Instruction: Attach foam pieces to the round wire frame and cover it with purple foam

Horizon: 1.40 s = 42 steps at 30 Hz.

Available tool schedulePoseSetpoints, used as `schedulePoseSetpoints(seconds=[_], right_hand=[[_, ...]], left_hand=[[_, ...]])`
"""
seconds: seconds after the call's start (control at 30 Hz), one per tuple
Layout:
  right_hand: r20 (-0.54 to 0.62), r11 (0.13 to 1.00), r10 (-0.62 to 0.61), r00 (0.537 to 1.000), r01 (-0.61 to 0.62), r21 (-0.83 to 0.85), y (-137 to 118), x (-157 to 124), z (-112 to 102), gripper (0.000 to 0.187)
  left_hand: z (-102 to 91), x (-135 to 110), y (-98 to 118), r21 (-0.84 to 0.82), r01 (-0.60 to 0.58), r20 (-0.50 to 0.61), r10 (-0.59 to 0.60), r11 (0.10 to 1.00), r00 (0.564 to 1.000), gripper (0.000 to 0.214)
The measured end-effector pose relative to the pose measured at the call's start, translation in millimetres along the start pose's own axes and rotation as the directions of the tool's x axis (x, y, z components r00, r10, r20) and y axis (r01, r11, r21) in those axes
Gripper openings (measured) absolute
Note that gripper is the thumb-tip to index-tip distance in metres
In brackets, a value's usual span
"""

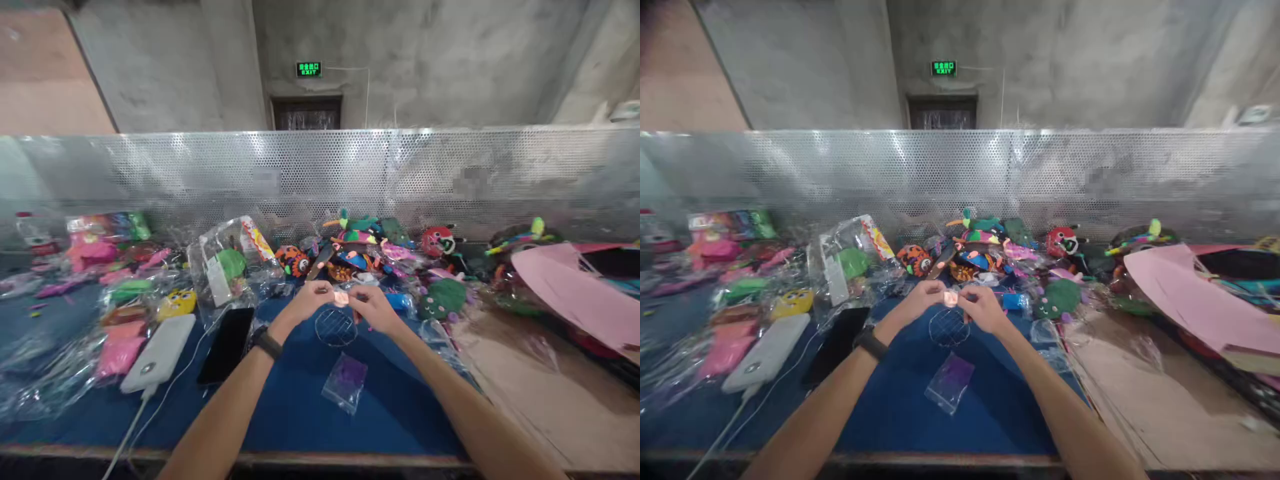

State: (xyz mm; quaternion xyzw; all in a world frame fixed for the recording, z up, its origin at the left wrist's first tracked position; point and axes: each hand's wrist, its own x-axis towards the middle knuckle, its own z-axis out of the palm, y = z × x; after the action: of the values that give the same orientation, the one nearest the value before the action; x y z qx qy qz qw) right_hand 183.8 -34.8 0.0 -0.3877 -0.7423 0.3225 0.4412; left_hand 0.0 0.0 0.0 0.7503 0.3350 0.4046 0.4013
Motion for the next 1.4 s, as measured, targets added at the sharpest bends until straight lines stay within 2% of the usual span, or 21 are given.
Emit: schedulePoseSetpoints(seconds=[0.1, 0.2, 0.3, 0.4, 0.53, 0.63, 0.73, 1.0, 1.2, 1.27, 1.4], right_hand=[[-0.083, 0.998, -0.038, 0.996, 0.033, -0.06, -1, -2, 5, 0.026], [-0.132, 0.99, -0.072, 0.989, 0.054, -0.134, -1, -4, 9, 0.025], [-0.136, 0.977, -0.1, 0.986, 0.071, -0.2, 1, -3, 12, 0.027], [-0.139, 0.971, -0.106, 0.985, 0.072, -0.228, 6, -1, 13, 0.026], [-0.094, 0.979, -0.087, 0.992, 0.068, -0.191, 9, 0, 10, 0.021], [-0.047, 0.981, -0.076, 0.996, 0.066, -0.182, 8, -1, 5, 0.021], [-0.067, 0.983, -0.076, 0.995, 0.063, -0.174, 6, 0, 2, 0.022], [-0.07, 0.997, 0.008, 0.997, -0.003, 0.071, 8, 4, 3, 0.031], [-0.068, 0.998, 0.029, 0.997, -0.026, 0.056, 8, 5, -2, 0.034], [-0.058, 0.999, 0.019, 0.998, -0.017, 0.039, 8, 5, -3, 0.033], [-0.042, 0.999, 0.013, 0.999, -0.012, 0.032, 9, 5, -4, 0.033]], left_hand=[[0.8, -1, 3, -0.003, -0.048, -0.028, 0.048, 0.999, 0.998, 0.023], [2.6, -1, 3, 0.086, -0.094, -0.063, 0.1, 0.992, 0.993, 0.02], [6.2, -2, 2, 0.274, -0.14, -0.119, 0.178, 0.952, 0.977, 0.016], [10.8, -3, 1, 0.475, -0.137, -0.174, 0.245, 0.869, 0.954, 0.011], [14.9, -3, 1, 0.557, -0.101, -0.203, 0.254, 0.824, 0.946, 0.011], [15.1, -3, 1, 0.516, -0.144, -0.17, 0.266, 0.844, 0.949, 0.012], [14.4, -3, 2, 0.466, -0.188, -0.152, 0.287, 0.865, 0.946, 0.01], [14.2, -2, 2, 0.383, -0.186, -0.157, 0.262, 0.905, 0.952, 0.01], [13.3, -3, 9, 0.097, -0.177, -0.067, 0.183, 0.979, 0.981, 0.011], [9.6, -3, 9, -0.033, -0.13, -0.027, 0.129, 0.991, 0.991, 0.011], [0.8, -2, 7, -0.237, -0.014, 0.138, 0.048, 0.971, 0.989, 0.016]])
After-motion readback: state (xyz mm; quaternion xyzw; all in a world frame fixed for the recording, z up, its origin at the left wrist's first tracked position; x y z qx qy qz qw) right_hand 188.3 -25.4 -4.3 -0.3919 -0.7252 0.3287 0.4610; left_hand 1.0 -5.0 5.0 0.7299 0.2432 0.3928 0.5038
